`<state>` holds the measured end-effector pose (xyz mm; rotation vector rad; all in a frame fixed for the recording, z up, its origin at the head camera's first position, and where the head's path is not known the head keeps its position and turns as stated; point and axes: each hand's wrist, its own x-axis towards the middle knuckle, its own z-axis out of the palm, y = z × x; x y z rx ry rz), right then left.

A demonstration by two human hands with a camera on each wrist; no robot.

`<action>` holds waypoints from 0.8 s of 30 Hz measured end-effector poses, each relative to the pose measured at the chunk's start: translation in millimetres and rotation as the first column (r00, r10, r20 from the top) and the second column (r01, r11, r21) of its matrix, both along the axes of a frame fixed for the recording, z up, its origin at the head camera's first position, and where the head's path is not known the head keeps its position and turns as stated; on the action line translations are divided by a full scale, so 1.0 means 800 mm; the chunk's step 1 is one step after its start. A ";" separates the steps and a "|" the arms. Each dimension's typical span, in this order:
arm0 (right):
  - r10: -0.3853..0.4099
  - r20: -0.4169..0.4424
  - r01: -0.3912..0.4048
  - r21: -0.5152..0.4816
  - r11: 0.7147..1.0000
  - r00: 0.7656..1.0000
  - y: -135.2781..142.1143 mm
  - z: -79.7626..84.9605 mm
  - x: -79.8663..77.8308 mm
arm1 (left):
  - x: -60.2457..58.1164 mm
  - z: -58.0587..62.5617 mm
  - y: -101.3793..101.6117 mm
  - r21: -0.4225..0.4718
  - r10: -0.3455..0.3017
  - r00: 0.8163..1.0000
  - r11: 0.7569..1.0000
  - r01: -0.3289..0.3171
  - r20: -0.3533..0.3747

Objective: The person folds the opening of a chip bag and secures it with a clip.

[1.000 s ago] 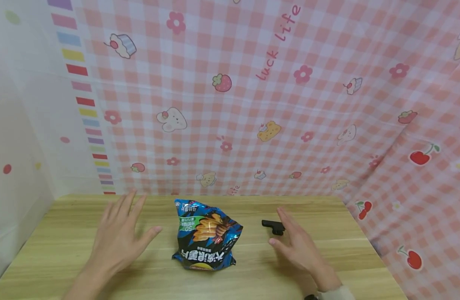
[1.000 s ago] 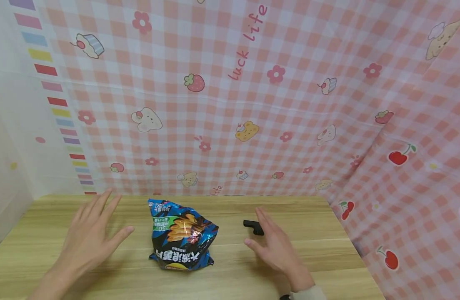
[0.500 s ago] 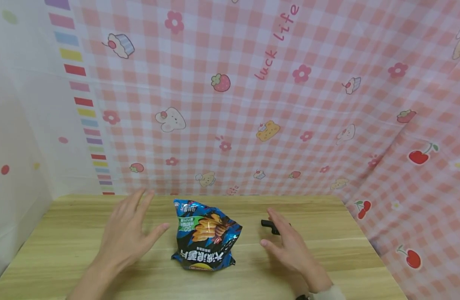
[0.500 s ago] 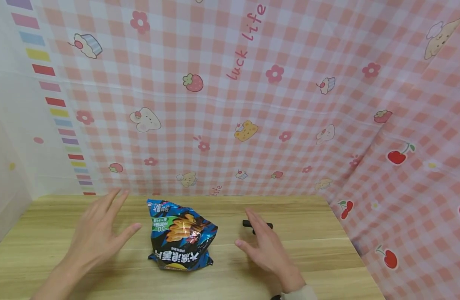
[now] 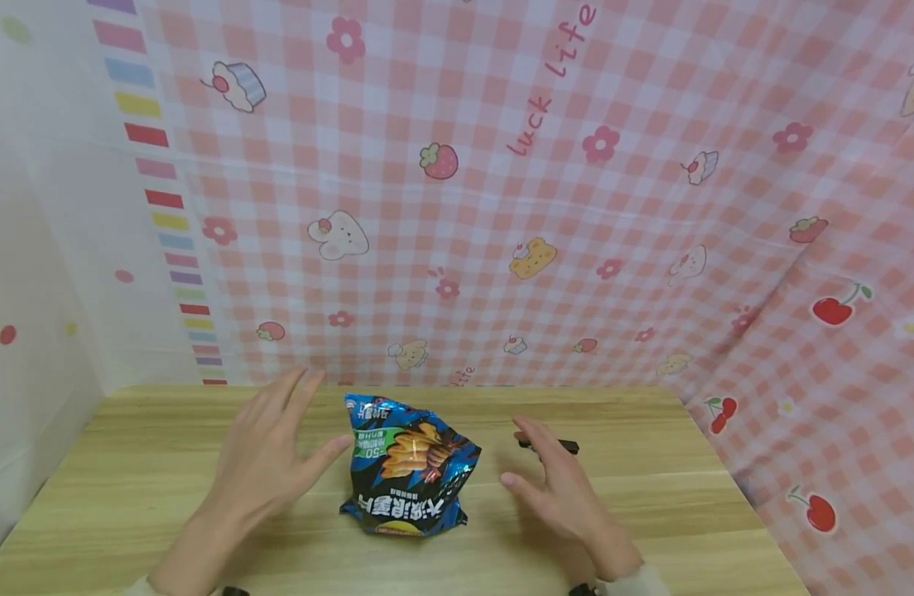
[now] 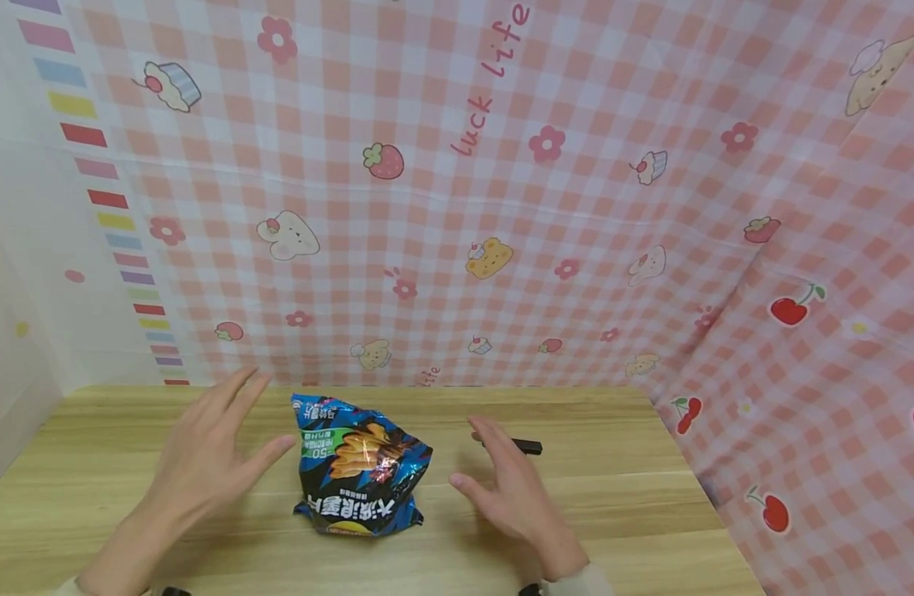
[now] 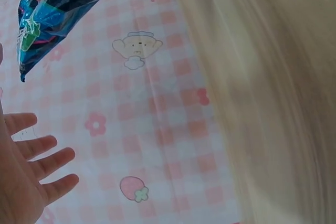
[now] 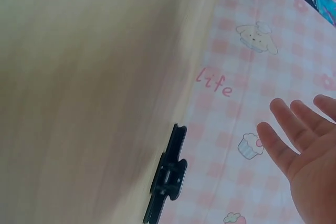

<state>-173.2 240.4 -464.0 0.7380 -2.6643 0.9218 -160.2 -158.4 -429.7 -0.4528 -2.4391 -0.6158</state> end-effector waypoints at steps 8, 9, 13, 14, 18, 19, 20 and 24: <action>0.024 0.003 -0.024 -0.079 0.997 1.000 -0.015 0.001 0.000 | -0.002 0.008 0.011 0.018 -0.028 1.000 0.999 0.028 -0.004; 0.029 0.004 -0.029 -0.089 0.996 1.000 -0.016 0.001 0.000 | -0.003 0.009 0.012 0.018 -0.029 1.000 0.999 0.029 -0.007; 0.044 0.004 -0.043 -0.117 0.992 0.999 -0.024 0.000 0.000 | -0.004 0.013 0.018 0.017 -0.037 0.999 0.999 0.037 -0.005; 0.047 0.004 -0.046 -0.122 0.991 0.999 -0.025 0.000 0.000 | -0.004 0.014 0.019 0.018 -0.039 0.999 0.999 0.039 0.000; 0.059 0.003 -0.058 -0.140 0.988 0.998 -0.032 -0.001 0.000 | -0.006 0.017 0.024 0.020 -0.052 0.999 0.998 0.052 -0.008; 0.061 0.001 -0.060 -0.143 0.988 0.998 -0.033 -0.002 0.000 | -0.007 0.017 0.026 0.020 -0.056 0.998 0.998 0.056 -0.016; 0.061 0.003 -0.060 -0.146 0.987 0.998 -0.035 -0.002 0.001 | -0.008 0.018 0.028 0.019 -0.061 0.998 0.998 0.062 -0.028; 0.064 0.028 -0.058 -0.165 0.985 0.998 -0.041 -0.002 0.002 | -0.011 0.019 0.033 0.011 -0.080 0.994 0.997 0.081 -0.069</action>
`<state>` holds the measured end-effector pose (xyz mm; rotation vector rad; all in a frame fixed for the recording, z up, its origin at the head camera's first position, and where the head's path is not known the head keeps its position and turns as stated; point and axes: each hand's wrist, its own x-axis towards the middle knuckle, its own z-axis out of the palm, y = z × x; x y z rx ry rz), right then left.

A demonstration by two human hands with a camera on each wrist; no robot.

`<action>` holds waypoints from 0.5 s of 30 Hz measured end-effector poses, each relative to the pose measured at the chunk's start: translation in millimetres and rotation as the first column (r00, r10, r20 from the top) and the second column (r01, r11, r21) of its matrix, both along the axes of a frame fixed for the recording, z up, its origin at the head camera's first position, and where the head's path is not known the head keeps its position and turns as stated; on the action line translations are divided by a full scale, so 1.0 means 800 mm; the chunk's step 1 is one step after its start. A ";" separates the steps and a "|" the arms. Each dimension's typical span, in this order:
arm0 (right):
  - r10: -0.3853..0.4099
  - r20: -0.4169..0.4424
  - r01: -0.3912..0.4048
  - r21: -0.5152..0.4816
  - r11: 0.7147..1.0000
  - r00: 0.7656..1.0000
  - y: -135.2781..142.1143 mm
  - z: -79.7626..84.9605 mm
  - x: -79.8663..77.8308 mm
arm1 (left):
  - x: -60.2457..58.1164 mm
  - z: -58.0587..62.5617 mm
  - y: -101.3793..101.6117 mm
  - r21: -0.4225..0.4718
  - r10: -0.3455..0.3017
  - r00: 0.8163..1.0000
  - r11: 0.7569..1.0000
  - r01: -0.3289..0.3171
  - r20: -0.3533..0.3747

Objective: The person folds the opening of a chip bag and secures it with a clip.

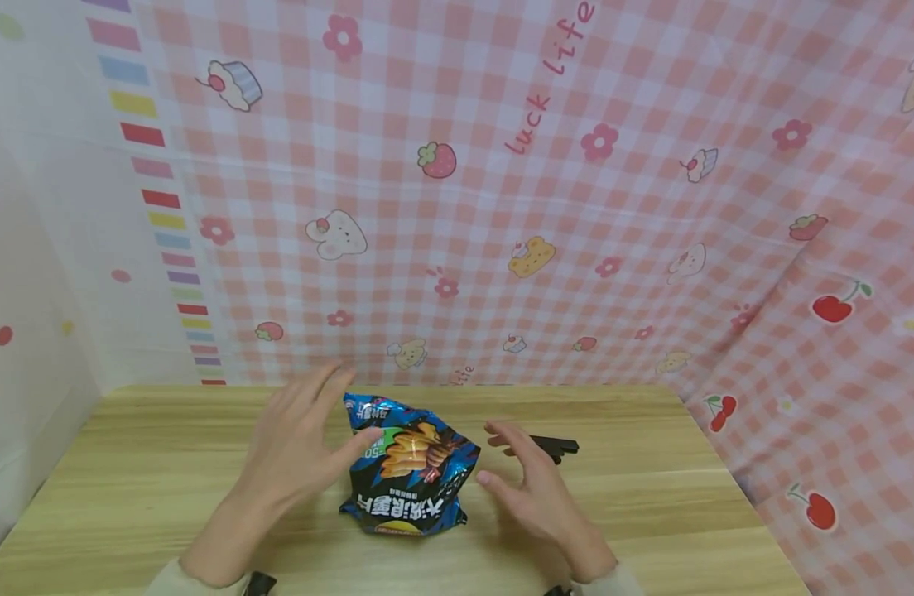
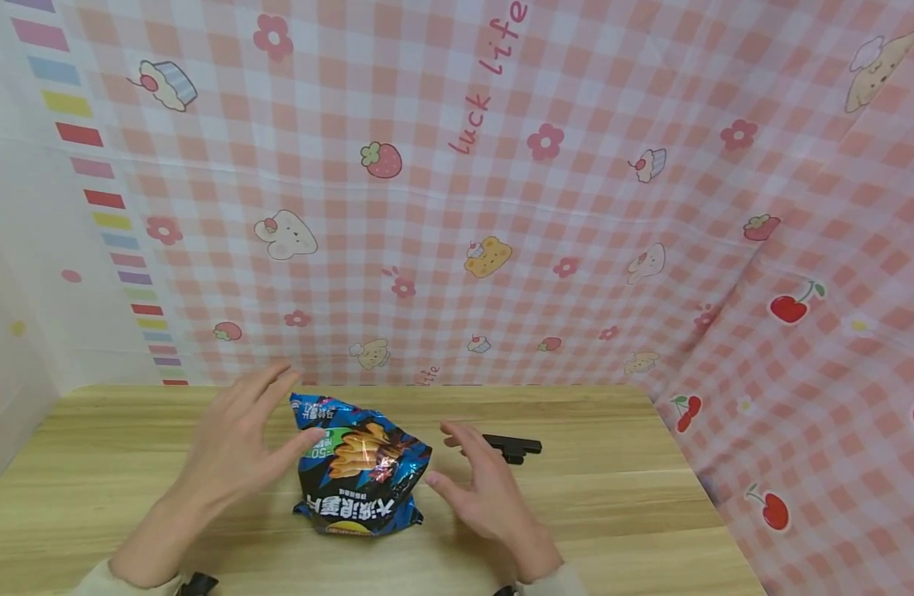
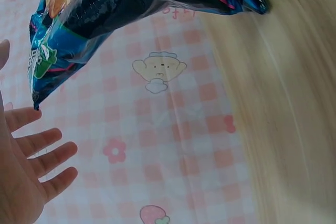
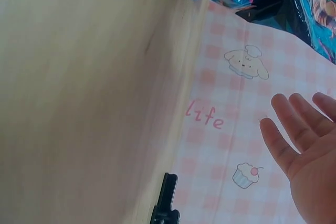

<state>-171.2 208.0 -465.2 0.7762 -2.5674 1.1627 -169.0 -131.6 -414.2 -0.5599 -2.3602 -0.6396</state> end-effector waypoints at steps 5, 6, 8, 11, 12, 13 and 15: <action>0.018 0.017 -0.018 -0.026 1.000 1.000 -0.006 -0.002 0.000 | -0.002 0.003 0.007 -0.046 -0.029 0.999 0.999 0.029 -0.012; 0.019 0.017 -0.019 -0.026 0.999 1.000 -0.007 -0.002 0.001 | -0.003 0.004 0.008 -0.059 -0.037 0.999 0.998 0.036 -0.014; 0.019 0.020 -0.018 -0.027 0.999 1.000 -0.009 -0.003 0.001 | -0.004 0.005 0.012 -0.087 -0.054 0.998 0.995 0.051 -0.025; 0.019 0.035 -0.018 -0.032 0.999 0.999 -0.012 -0.004 0.002 | -0.007 0.007 0.016 -0.119 -0.082 0.995 0.990 0.075 -0.057; 0.020 0.040 -0.019 -0.035 0.999 0.999 -0.013 -0.005 0.002 | -0.008 0.008 0.017 -0.127 -0.090 0.994 0.989 0.081 -0.069; 0.023 0.043 -0.022 -0.041 0.999 0.999 -0.014 -0.005 0.002 | -0.009 0.008 0.018 -0.133 -0.099 0.992 0.987 0.088 -0.079; 0.031 0.041 -0.028 -0.059 0.998 0.999 -0.017 -0.006 0.002 | -0.010 0.008 0.021 -0.142 -0.114 0.990 0.985 0.101 -0.086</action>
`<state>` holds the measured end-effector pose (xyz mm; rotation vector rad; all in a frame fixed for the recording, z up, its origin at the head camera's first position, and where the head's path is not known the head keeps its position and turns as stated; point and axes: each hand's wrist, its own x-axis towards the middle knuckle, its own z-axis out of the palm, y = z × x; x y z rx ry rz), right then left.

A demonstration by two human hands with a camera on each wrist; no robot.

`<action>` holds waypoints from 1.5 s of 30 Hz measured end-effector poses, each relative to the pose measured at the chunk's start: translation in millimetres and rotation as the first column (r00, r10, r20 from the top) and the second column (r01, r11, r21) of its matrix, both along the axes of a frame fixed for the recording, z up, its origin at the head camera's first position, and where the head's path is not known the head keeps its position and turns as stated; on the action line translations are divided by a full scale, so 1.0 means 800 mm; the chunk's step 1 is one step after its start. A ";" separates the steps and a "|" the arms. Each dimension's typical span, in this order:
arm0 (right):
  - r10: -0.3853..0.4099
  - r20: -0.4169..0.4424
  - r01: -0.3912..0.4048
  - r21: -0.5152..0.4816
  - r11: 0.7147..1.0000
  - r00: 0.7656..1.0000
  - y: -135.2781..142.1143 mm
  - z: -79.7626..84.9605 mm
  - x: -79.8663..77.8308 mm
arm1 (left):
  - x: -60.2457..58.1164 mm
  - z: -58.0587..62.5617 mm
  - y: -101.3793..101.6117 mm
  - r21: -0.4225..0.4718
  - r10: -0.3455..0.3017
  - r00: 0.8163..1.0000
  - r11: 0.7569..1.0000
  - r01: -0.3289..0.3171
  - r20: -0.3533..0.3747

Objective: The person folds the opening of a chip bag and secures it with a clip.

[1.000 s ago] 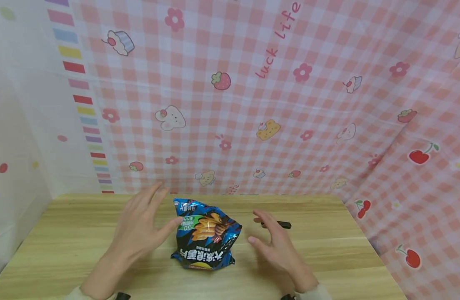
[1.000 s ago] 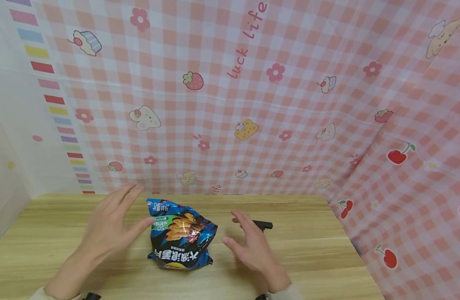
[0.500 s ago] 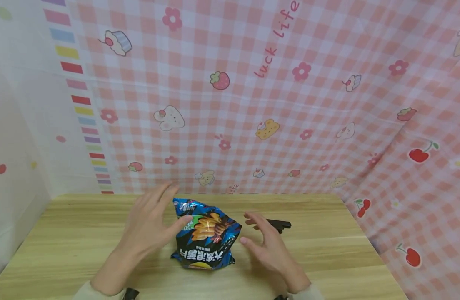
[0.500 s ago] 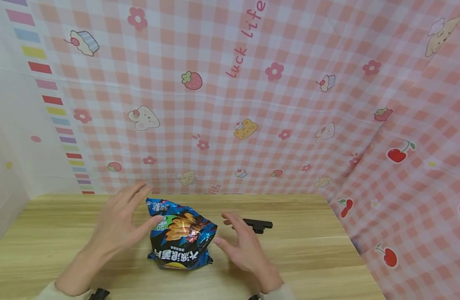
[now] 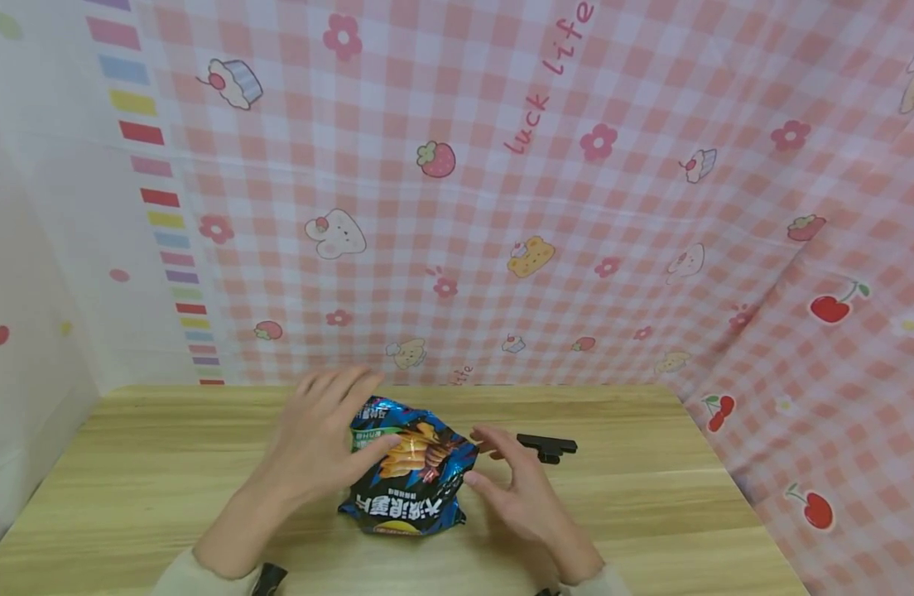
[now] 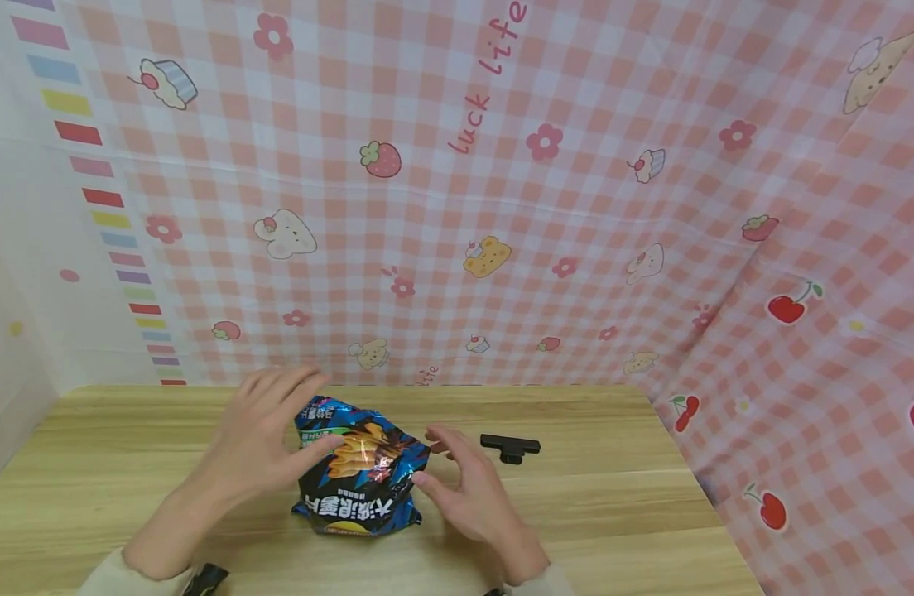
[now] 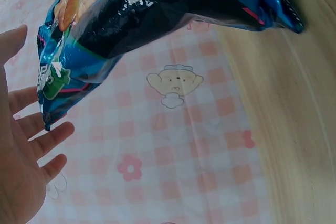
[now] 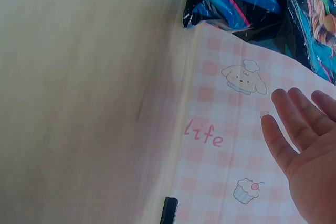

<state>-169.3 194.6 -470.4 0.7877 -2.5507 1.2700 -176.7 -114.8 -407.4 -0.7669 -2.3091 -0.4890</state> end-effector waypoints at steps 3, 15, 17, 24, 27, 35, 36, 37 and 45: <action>0.007 -0.011 -0.008 -0.020 1.000 1.000 -0.004 -0.003 0.000 | -0.001 0.002 0.005 -0.003 -0.019 1.000 1.000 0.019 0.020; -0.011 0.030 0.015 -0.128 0.992 0.999 -0.019 -0.004 0.002 | -0.003 0.012 0.040 0.014 -0.076 0.995 0.997 0.076 0.067; -0.015 0.033 0.020 -0.145 0.989 0.999 -0.020 -0.003 0.002 | -0.002 0.010 0.045 0.019 -0.088 0.994 0.996 0.087 0.063; -0.042 0.075 0.055 -0.186 0.981 0.996 -0.022 -0.003 0.004 | 0.000 0.004 0.056 0.040 -0.090 0.993 0.995 0.088 0.073; -0.057 0.092 0.075 -0.204 0.976 0.994 -0.022 -0.004 0.004 | 0.000 0.002 0.058 0.060 -0.095 0.993 0.994 0.092 0.063; -0.079 0.045 0.088 -0.274 0.958 0.996 -0.025 -0.008 0.000 | -0.001 -0.003 0.060 0.106 -0.107 0.994 0.989 0.105 0.020; -0.082 0.039 0.089 -0.282 0.955 0.996 -0.025 -0.009 0.000 | -0.001 -0.004 0.060 0.110 -0.108 0.994 0.988 0.106 0.015; -0.084 0.039 0.091 -0.287 0.954 0.996 -0.025 -0.009 0.000 | -0.001 -0.005 0.060 0.114 -0.106 0.994 0.988 0.105 0.008; -0.085 0.037 0.093 -0.306 0.947 0.996 -0.024 -0.006 0.000 | -0.004 -0.009 0.061 0.137 -0.101 0.994 0.985 0.107 -0.050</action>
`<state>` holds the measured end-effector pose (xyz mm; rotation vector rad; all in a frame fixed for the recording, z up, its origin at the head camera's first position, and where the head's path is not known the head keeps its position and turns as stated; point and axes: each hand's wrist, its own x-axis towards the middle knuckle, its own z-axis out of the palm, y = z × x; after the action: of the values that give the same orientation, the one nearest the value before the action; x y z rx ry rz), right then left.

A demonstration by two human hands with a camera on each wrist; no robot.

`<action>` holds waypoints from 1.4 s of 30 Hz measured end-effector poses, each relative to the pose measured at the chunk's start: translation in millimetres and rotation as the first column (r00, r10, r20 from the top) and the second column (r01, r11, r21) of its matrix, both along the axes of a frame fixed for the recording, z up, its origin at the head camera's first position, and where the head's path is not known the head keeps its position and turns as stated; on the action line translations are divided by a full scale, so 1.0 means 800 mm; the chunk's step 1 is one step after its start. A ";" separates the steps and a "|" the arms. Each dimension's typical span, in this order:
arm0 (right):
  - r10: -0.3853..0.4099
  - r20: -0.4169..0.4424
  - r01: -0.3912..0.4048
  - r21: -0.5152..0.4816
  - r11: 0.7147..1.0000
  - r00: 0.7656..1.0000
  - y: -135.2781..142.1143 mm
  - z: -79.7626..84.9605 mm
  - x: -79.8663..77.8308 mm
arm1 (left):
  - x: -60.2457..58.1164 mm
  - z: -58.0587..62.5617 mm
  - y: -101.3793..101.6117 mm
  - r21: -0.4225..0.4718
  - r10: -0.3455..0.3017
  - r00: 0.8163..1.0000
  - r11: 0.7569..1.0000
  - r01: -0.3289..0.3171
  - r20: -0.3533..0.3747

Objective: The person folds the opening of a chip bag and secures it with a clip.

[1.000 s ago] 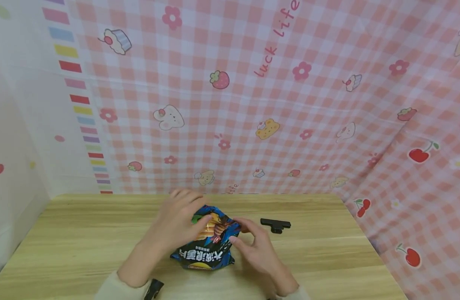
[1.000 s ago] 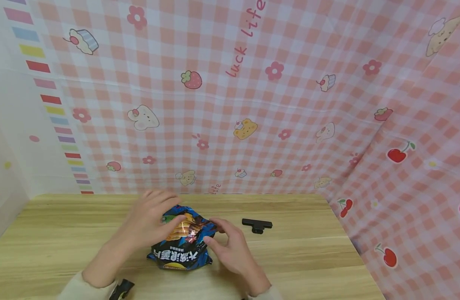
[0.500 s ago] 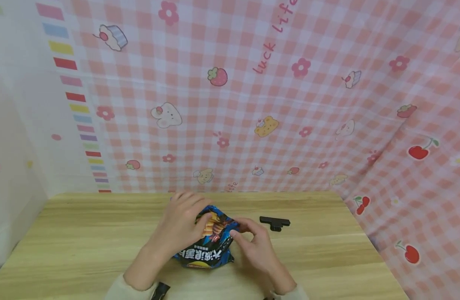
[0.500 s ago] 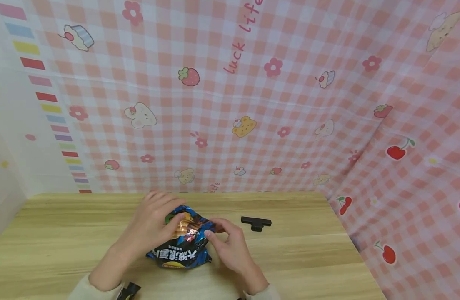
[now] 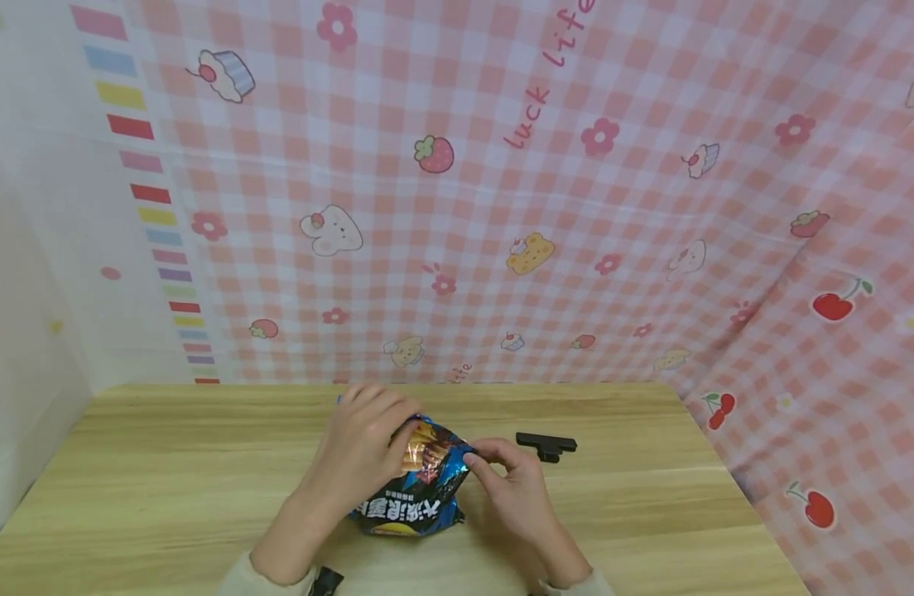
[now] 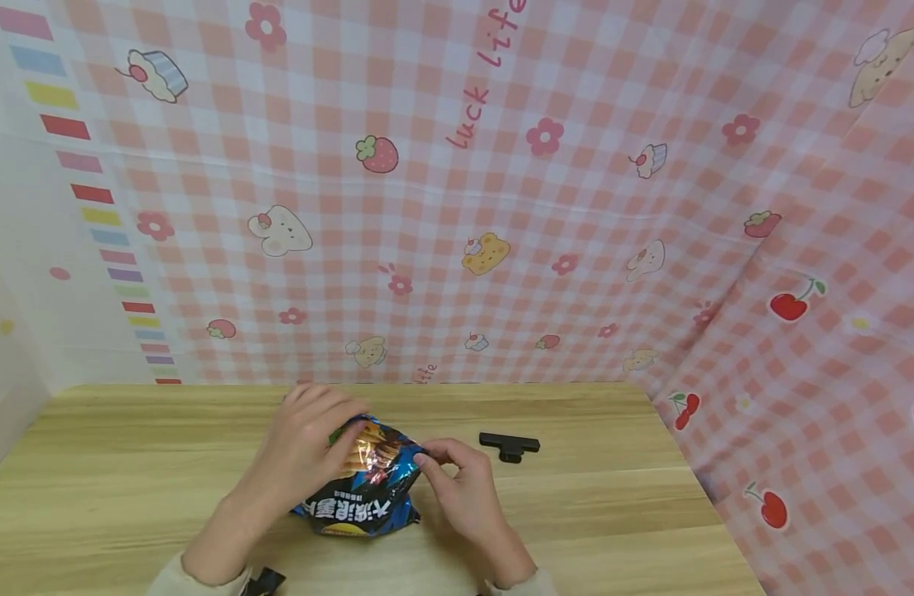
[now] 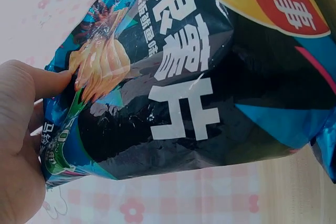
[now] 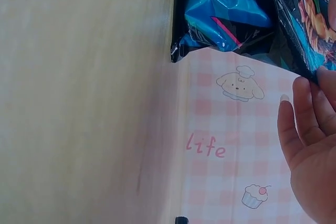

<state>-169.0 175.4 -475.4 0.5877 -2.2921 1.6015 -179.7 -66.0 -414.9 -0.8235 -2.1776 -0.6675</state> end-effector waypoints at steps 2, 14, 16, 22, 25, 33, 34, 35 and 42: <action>0.001 -0.016 -0.001 0.006 1.000 1.000 0.001 0.000 0.000 | -0.001 0.000 0.000 0.006 -0.004 1.000 1.000 0.004 -0.009; 0.041 -0.160 -0.043 -0.009 0.999 0.986 0.005 -0.003 -0.002 | -0.002 0.000 -0.004 0.047 -0.065 0.997 0.997 0.067 -0.047; 0.057 -0.201 -0.062 -0.021 0.998 0.978 0.005 -0.003 -0.002 | -0.002 0.000 -0.005 0.059 -0.074 0.996 0.995 0.076 -0.048; 0.071 -0.271 -0.086 -0.042 0.995 0.960 0.004 -0.005 -0.004 | -0.002 -0.001 -0.007 0.074 -0.089 0.995 0.993 0.092 -0.035; 0.067 -0.233 -0.076 -0.031 0.997 0.970 0.007 -0.006 -0.003 | -0.002 -0.001 -0.007 0.067 -0.086 0.996 0.994 0.088 -0.032; 0.068 -0.003 -0.068 -0.051 0.996 0.998 0.012 -0.002 0.001 | -0.001 0.000 -0.007 0.058 -0.085 0.995 0.994 0.088 -0.049; 0.059 0.030 -0.057 -0.057 0.997 0.998 0.011 -0.001 0.001 | -0.001 0.000 -0.006 0.058 -0.087 0.995 0.994 0.090 -0.053; 0.046 0.064 -0.042 -0.057 0.997 0.997 0.010 0.000 0.002 | -0.001 0.000 -0.006 0.059 -0.090 0.994 0.994 0.093 -0.056; -0.037 0.187 0.041 -0.016 0.999 0.982 0.002 0.006 0.005 | -0.001 0.000 -0.006 0.074 -0.096 0.994 0.992 0.100 -0.054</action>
<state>-164.9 177.4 -470.6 0.4005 -2.4003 1.7239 -180.2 -71.1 -414.6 -0.9024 -2.0643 -0.7662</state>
